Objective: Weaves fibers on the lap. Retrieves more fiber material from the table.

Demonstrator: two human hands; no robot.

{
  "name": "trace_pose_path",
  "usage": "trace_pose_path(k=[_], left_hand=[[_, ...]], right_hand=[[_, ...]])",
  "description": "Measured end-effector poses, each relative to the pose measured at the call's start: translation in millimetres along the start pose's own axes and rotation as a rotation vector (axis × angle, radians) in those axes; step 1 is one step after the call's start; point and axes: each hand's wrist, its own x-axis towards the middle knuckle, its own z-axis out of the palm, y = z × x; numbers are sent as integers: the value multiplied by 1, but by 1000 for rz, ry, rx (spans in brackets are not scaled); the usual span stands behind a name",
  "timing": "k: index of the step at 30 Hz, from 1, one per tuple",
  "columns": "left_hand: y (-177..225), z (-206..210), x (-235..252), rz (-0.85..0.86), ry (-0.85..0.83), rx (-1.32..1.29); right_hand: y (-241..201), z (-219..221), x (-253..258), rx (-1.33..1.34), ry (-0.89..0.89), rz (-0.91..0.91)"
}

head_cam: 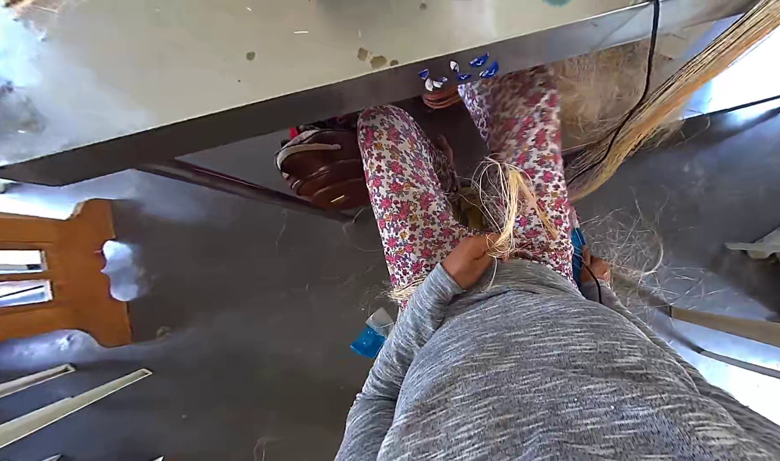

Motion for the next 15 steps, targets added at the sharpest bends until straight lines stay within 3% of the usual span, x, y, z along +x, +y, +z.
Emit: trace_pose_path(k=[15], left_hand=[[-7, -14, -9, -29, 119, -42]], right_hand=[[0, -1, 1, -8, 8, 2]])
